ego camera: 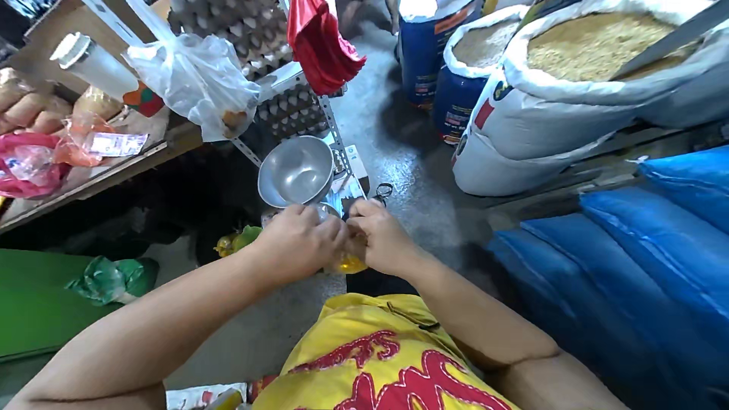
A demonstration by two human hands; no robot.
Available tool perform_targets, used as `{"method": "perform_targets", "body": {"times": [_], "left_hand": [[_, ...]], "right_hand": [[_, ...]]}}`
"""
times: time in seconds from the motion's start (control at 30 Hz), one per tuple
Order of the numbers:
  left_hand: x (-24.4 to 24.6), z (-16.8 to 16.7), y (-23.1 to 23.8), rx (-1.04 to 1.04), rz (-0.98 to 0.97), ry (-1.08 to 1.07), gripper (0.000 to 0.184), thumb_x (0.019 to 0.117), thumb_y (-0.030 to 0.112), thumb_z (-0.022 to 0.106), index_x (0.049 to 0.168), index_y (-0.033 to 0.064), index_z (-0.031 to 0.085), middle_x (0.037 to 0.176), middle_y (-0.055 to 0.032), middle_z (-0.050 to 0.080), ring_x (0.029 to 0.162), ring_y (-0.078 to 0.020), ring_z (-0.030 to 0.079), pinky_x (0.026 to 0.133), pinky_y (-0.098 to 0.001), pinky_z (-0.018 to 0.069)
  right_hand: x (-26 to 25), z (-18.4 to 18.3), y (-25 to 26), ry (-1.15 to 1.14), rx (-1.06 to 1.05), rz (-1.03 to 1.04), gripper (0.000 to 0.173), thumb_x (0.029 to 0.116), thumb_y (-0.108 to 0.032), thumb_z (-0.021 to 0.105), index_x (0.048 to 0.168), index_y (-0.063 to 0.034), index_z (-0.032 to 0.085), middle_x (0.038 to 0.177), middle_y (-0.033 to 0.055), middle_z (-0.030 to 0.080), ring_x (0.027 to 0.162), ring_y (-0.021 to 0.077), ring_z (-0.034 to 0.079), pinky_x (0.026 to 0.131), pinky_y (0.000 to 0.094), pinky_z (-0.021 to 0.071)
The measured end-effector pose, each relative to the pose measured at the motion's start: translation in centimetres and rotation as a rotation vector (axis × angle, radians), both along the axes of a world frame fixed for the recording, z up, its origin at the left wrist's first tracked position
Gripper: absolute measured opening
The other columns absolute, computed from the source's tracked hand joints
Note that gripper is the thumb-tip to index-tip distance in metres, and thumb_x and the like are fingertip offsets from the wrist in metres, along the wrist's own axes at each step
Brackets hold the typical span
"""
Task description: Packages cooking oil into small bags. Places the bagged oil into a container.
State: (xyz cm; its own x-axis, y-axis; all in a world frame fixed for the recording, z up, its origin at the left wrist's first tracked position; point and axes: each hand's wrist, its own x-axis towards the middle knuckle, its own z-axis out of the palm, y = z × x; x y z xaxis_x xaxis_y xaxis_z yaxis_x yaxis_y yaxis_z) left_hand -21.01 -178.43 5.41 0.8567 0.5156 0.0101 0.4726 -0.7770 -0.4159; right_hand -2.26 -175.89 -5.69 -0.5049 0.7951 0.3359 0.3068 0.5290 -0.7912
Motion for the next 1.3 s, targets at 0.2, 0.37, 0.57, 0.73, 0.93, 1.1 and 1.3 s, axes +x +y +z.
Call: {"method": "perform_targets", "body": {"times": [0.2,0.37,0.57,0.73,0.93,1.1,1.3], "left_hand": [[-0.8,-0.3,0.2,-0.001,0.204,0.015,0.015,0.0883,-0.004,0.066,0.099,0.0054,0.071,0.083,-0.0119,0.067,0.065,-0.0311,0.065,0.054,-0.0438,0.0527],[-1.3,-0.6,0.0,0.059,0.221,-0.005,0.012,0.0899,-0.005,0.063,0.094,0.005,0.067,0.08,-0.0115,0.063,0.063,-0.0301,0.062,0.052,-0.0419,0.05],[-0.9,0.2,-1.8,0.04,0.193,0.054,0.016,0.088,-0.006,0.067,0.098,0.0055,0.071,0.086,-0.013,0.066,0.079,-0.0361,0.065,0.064,-0.0491,0.0515],[-1.8,-0.6,-0.6,0.051,0.195,0.03,0.012,0.0979,0.006,0.061,0.093,0.0072,0.072,0.084,-0.0134,0.07,0.102,-0.04,0.067,0.102,-0.0636,0.0421],[-0.7,-2.7,1.9,-0.063,0.126,0.1,0.013,0.0981,0.005,0.06,0.099,0.0027,0.072,0.08,-0.0172,0.064,0.084,-0.043,0.067,0.07,-0.0558,0.0548],[1.7,-4.0,1.6,-0.114,0.021,0.112,0.024,0.0906,-0.006,0.058,0.107,0.0036,0.072,0.089,-0.0186,0.065,0.089,-0.0427,0.066,0.069,-0.052,0.0552],[3.3,-4.2,1.6,-0.127,-0.036,0.052,0.017,0.0977,-0.001,0.053,0.104,-0.0019,0.068,0.088,-0.0192,0.064,0.082,-0.0375,0.068,0.065,-0.0454,0.0566]], "right_hand": [[-0.2,-0.4,0.7,0.13,-0.39,0.264,0.045,0.0987,-0.014,0.065,0.14,-0.0049,0.051,0.128,0.0124,0.063,0.115,0.0182,0.064,0.1,0.0394,0.0546],[0.5,0.4,0.4,0.04,-0.377,0.197,0.048,0.1005,-0.008,0.063,0.147,-0.0146,0.055,0.115,0.0085,0.07,0.098,0.0157,0.069,0.088,0.0367,0.0589],[-2.8,0.0,-0.9,-0.014,-0.04,-0.003,0.037,0.0812,-0.041,0.085,0.088,-0.0062,0.077,0.098,0.01,0.067,0.102,0.0279,0.062,0.091,0.0464,0.0536],[-2.5,-1.5,-0.9,0.18,-0.262,0.187,0.037,0.0968,-0.022,0.069,0.126,-0.0001,0.062,0.119,0.0157,0.067,0.119,0.0293,0.061,0.11,0.0568,0.0397],[-0.1,-2.7,-1.2,0.118,-0.323,0.183,0.047,0.103,-0.006,0.056,0.149,-0.0099,0.053,0.131,0.0153,0.066,0.125,0.0302,0.059,0.109,0.0446,0.0455],[0.1,-4.3,-1.5,-0.026,-0.206,0.03,0.028,0.0967,-0.026,0.072,0.107,0.0,0.074,0.101,0.0159,0.067,0.101,0.0305,0.066,0.089,0.0451,0.0557],[1.5,-6.1,-1.3,0.08,-0.187,-0.071,0.018,0.0914,-0.028,0.077,0.096,-0.0108,0.075,0.111,0.0065,0.067,0.118,0.0281,0.058,0.103,0.0537,0.0442]]}}
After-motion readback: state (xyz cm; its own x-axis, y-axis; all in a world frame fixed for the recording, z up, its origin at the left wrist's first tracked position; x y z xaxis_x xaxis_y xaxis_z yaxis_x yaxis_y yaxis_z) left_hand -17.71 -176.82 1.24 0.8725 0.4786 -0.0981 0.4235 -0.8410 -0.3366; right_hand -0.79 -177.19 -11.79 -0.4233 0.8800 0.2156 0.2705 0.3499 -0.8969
